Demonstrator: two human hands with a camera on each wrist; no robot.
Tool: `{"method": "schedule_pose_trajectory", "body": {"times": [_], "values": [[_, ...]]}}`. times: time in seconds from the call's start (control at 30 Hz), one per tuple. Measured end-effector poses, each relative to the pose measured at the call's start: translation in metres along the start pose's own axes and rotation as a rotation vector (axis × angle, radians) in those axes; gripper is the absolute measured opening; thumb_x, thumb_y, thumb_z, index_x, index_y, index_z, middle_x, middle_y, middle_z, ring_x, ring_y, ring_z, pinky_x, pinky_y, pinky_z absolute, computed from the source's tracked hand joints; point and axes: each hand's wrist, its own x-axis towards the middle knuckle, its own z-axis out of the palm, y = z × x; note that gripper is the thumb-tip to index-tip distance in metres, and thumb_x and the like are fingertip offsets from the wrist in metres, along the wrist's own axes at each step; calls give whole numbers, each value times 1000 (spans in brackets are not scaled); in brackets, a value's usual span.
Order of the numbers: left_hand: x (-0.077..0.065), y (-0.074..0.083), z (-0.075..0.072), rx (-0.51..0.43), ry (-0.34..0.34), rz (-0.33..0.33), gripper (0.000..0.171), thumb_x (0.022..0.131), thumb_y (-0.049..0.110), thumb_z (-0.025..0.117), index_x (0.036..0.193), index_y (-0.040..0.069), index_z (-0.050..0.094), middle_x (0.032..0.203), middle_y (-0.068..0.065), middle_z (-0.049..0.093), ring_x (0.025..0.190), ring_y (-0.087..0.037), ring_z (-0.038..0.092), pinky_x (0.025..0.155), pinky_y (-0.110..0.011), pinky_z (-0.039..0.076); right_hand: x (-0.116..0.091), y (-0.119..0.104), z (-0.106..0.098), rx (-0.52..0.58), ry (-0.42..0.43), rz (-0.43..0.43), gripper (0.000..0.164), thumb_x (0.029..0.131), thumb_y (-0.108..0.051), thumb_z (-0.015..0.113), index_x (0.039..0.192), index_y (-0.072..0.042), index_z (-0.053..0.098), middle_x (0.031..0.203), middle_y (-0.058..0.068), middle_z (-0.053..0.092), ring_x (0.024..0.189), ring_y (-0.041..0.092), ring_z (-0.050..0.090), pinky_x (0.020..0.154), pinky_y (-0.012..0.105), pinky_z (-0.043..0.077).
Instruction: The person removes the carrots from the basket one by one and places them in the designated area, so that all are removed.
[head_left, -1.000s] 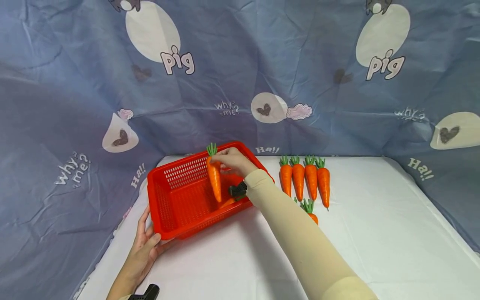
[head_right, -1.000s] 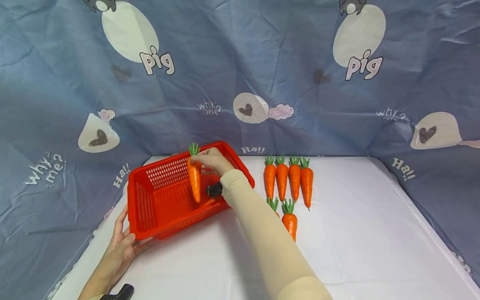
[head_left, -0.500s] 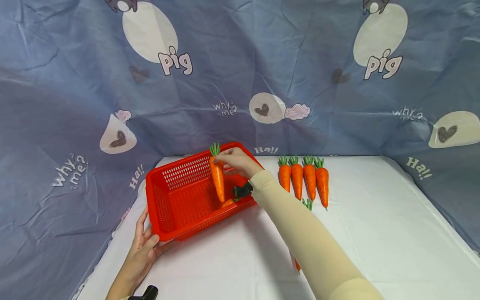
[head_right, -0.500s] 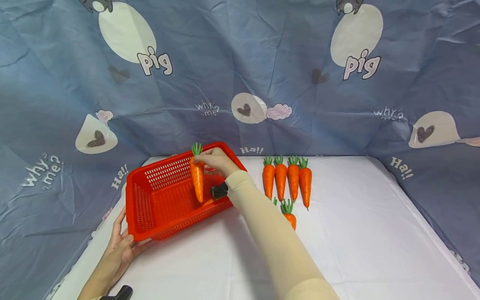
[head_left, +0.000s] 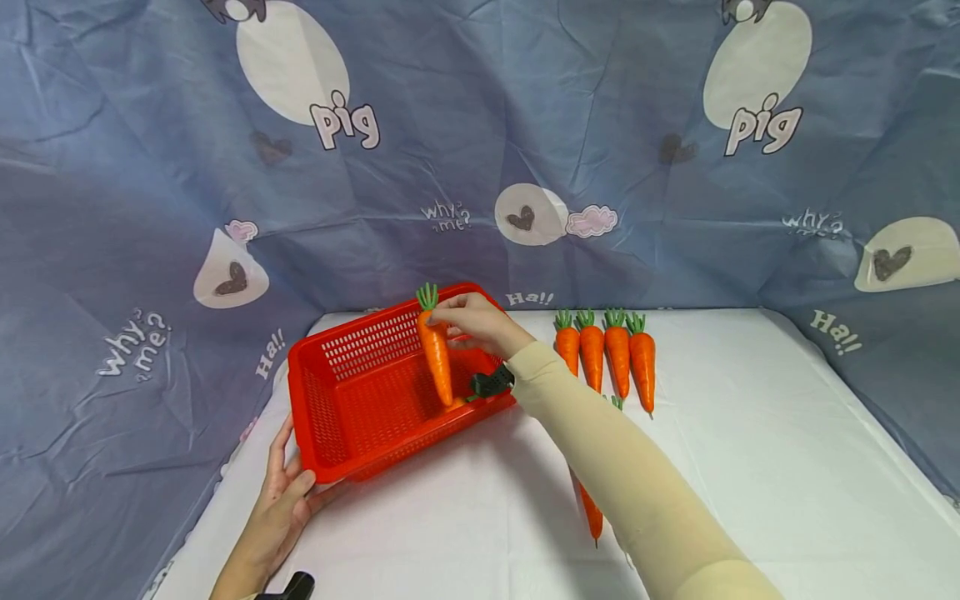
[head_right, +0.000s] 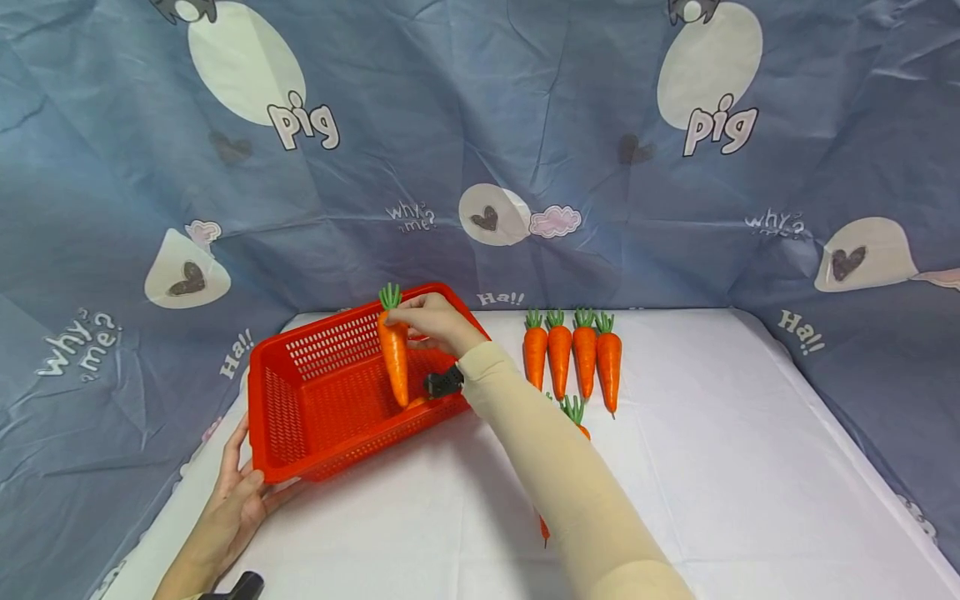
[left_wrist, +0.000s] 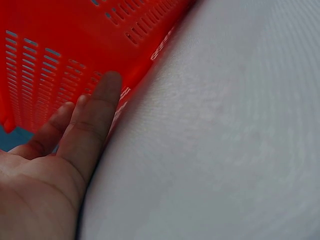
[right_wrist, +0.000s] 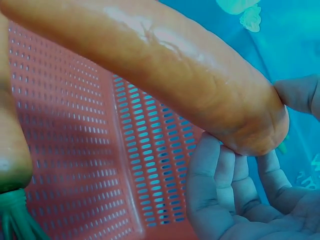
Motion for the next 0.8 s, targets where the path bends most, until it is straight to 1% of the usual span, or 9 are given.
{"method": "schedule_pose_trajectory", "body": {"times": [0.07, 0.17, 0.2, 0.33, 0.4, 0.47, 0.63, 0.8], "values": [[0, -1, 0, 3, -5, 4, 78, 113, 13, 44, 171, 41, 1, 162, 12, 49, 131, -14, 69, 99, -36, 63, -2, 0, -2, -1, -3, 2, 28, 96, -16, 75, 121, -4, 69, 101, 3, 70, 77, 15, 62, 94, 40, 58], [1, -2, -1, 0, -13, 10, 77, 113, 12, 43, 171, 41, 1, 162, 12, 48, 132, -13, 68, 99, -36, 63, -5, -1, -6, -3, -5, 3, 28, 96, -16, 75, 121, -5, 68, 103, 3, 69, 77, 14, 60, 90, 37, 57], [0, -2, -1, -2, -20, 13, 77, 113, 11, 43, 171, 41, 1, 163, 11, 48, 132, -13, 68, 99, -36, 63, -6, -1, -7, -3, -3, 4, 28, 96, -16, 74, 121, -5, 67, 104, 3, 69, 78, 15, 59, 91, 38, 57], [-2, 0, -4, -10, -34, 20, 77, 114, 11, 41, 171, 41, 0, 161, 10, 49, 131, -12, 69, 100, -36, 62, -11, -3, -9, 6, -8, 1, 34, 96, -17, 74, 126, -5, 64, 108, 2, 67, 87, 17, 60, 90, 36, 59], [-2, 1, -4, -6, -29, 11, 77, 114, 11, 41, 171, 42, 0, 162, 11, 48, 130, -11, 69, 100, -36, 62, -14, -4, -10, 14, -16, -6, 37, 96, -17, 74, 129, -4, 63, 109, 3, 67, 90, 18, 60, 88, 35, 61], [-2, 2, -4, 3, -17, -5, 77, 114, 12, 41, 171, 44, 1, 162, 11, 47, 129, -11, 70, 100, -36, 62, -19, -6, -12, 15, -20, -16, 39, 97, -18, 74, 131, -4, 62, 110, 3, 67, 89, 18, 60, 81, 30, 60], [0, 3, -1, 16, -4, -34, 77, 114, 15, 42, 170, 47, 0, 166, 10, 42, 131, -13, 69, 100, -36, 62, -30, -6, -21, 2, -15, -31, 42, 99, -20, 74, 134, -4, 59, 116, 6, 67, 88, 19, 61, 83, 31, 61], [0, 1, 1, 10, -8, -27, 76, 114, 15, 42, 170, 46, 1, 165, 10, 43, 129, -12, 70, 100, -36, 62, -36, -7, -29, 4, -21, -43, 44, 99, -20, 73, 136, -3, 57, 119, 9, 67, 91, 21, 62, 79, 28, 62]]}}
